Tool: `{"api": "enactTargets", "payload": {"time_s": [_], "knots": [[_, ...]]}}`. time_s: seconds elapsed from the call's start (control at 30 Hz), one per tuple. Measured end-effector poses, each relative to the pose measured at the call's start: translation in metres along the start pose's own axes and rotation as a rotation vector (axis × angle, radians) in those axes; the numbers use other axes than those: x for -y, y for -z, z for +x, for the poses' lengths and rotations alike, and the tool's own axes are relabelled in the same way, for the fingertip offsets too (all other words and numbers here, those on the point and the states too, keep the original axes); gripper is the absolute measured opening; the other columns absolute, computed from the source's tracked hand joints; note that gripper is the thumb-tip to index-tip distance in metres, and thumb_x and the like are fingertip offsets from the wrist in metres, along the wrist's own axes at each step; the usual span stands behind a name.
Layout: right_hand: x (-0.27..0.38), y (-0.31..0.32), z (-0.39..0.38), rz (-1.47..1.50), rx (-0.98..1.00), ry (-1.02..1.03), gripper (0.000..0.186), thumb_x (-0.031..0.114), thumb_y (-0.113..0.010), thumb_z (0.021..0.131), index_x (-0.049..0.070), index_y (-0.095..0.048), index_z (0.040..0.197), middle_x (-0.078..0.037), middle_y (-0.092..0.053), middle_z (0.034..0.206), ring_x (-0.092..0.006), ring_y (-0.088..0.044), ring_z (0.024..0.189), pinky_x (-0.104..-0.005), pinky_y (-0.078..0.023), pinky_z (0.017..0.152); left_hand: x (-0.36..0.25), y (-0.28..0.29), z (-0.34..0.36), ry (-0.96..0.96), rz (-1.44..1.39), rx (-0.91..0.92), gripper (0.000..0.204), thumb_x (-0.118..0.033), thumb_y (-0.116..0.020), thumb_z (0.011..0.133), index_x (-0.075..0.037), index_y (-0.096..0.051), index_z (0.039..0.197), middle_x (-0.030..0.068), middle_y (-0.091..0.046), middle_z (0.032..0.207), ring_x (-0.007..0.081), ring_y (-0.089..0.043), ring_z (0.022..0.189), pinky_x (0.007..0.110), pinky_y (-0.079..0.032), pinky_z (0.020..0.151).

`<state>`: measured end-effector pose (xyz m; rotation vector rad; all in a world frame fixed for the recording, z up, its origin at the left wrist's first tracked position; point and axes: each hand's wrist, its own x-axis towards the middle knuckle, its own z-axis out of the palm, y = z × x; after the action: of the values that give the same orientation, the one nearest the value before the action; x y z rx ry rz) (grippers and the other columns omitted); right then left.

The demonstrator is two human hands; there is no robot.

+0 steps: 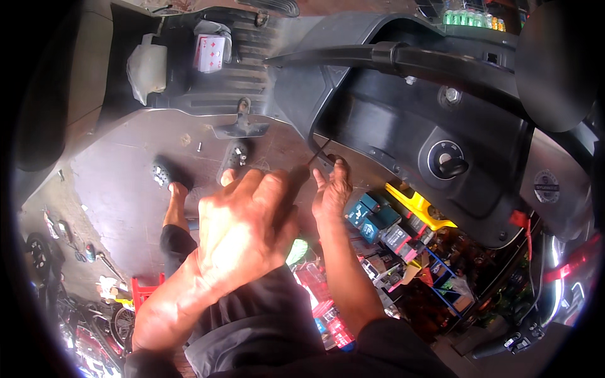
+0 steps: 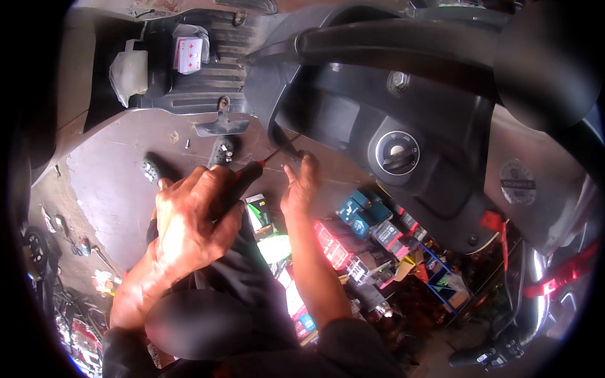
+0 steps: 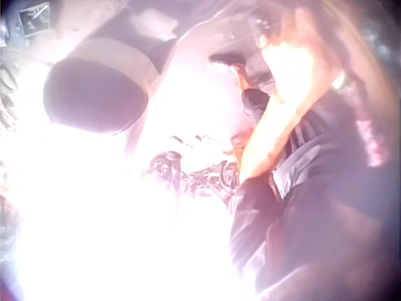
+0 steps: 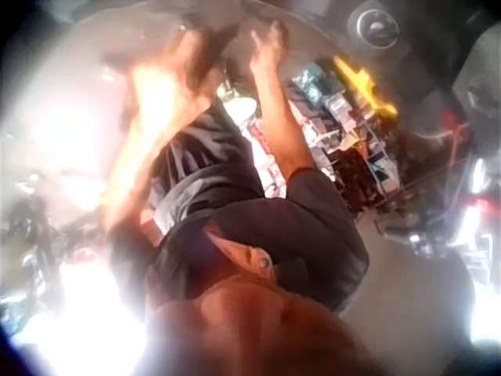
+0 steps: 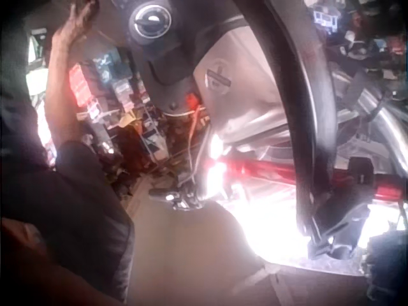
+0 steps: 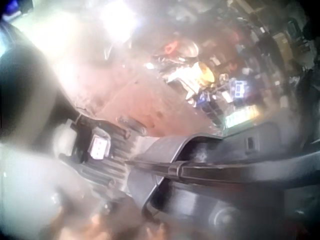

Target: The person unfastens the inner body panel of an electric scooter using a screwdriver and removes the panel by hand.

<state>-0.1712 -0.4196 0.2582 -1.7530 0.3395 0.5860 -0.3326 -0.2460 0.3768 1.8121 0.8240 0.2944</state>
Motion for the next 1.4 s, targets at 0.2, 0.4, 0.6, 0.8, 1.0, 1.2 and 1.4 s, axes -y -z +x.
{"api": "enactTargets", "payload": {"time_s": [0.2, 0.4, 0.6, 0.8, 1.0, 1.2, 1.4], "knots": [[0.012, 0.005, -0.007, -0.166, -0.015, 0.106, 0.025, 0.030, -0.057, 0.092, 0.007, -0.060, 0.102, -0.002, -0.055, 0.104, -0.0114, -0.052, 0.094, -0.0312, -0.050, 0.080, 0.014, 0.025, -0.036, 0.302, -0.484, -0.167, 0.028, -0.003, -0.067, 0.065, 0.001, -0.060, 0.092, 0.0102, -0.063, 0.078, 0.0183, -0.061, 0.067, 0.030, -0.050, 0.065], [0.025, -0.012, -0.040, -0.269, 0.015, 0.179, 0.031, 0.033, -0.055, 0.094, 0.004, -0.056, 0.104, -0.005, -0.056, 0.101, -0.0127, -0.054, 0.092, -0.0313, -0.049, 0.083, 0.078, 0.051, -0.116, 0.636, -0.757, -0.354, 0.053, -0.043, -0.074, 0.068, 0.002, -0.055, 0.088, 0.0084, -0.061, 0.075, 0.0074, -0.048, 0.049, 0.021, -0.039, 0.044], [0.028, -0.005, -0.042, -0.352, 0.159, 0.377, 0.031, 0.025, -0.060, 0.092, 0.003, -0.051, 0.113, -0.005, -0.055, 0.103, -0.0129, -0.054, 0.088, -0.0279, -0.048, 0.082, 0.102, 0.037, -0.118, 0.714, -0.830, -0.461, 0.042, -0.032, -0.070, 0.067, 0.003, -0.057, 0.087, 0.0067, -0.057, 0.068, 0.0099, -0.048, 0.049, 0.022, -0.038, 0.045], [0.040, 0.006, -0.057, -0.425, 0.228, 0.459, 0.033, 0.012, -0.061, 0.090, 0.001, -0.048, 0.119, -0.005, -0.055, 0.100, -0.0112, -0.054, 0.083, -0.0246, -0.046, 0.078, 0.119, 0.000, -0.095, 0.739, -0.796, -0.297, 0.029, -0.020, -0.063, 0.066, 0.003, -0.059, 0.083, 0.0066, -0.060, 0.073, 0.0096, -0.049, 0.053, 0.023, -0.039, 0.048], [0.042, 0.006, -0.078, -0.549, 0.283, 0.426, 0.035, 0.010, -0.058, 0.091, 0.001, -0.045, 0.122, -0.005, -0.055, 0.099, -0.0108, -0.053, 0.085, -0.0247, -0.045, 0.081, 0.131, -0.032, -0.060, 0.769, -0.882, -0.232, 0.032, -0.019, -0.064, 0.067, 0.003, -0.061, 0.089, 0.0073, -0.064, 0.078, 0.0100, -0.050, 0.058, 0.023, -0.041, 0.052], [0.037, 0.012, -0.075, -0.505, 0.327, 0.418, 0.033, 0.006, -0.057, 0.091, 0.001, -0.045, 0.121, -0.006, -0.055, 0.102, -0.0106, -0.053, 0.087, -0.0246, -0.045, 0.083, 0.145, -0.059, -0.043, 0.702, -0.981, -0.157, 0.031, -0.016, -0.064, 0.070, 0.002, -0.062, 0.094, 0.0083, -0.066, 0.085, 0.0113, -0.054, 0.064, 0.025, -0.045, 0.056], [0.041, 0.003, -0.082, -0.442, 0.353, 0.368, 0.030, 0.005, -0.057, 0.091, 0.001, -0.047, 0.119, -0.006, -0.057, 0.104, -0.0097, -0.053, 0.087, -0.0232, -0.045, 0.081, 0.144, -0.073, -0.055, 0.697, -1.101, -0.228, 0.028, -0.014, -0.066, 0.071, 0.002, -0.062, 0.094, 0.0087, -0.065, 0.088, 0.0107, -0.054, 0.066, 0.024, -0.044, 0.056]]}}
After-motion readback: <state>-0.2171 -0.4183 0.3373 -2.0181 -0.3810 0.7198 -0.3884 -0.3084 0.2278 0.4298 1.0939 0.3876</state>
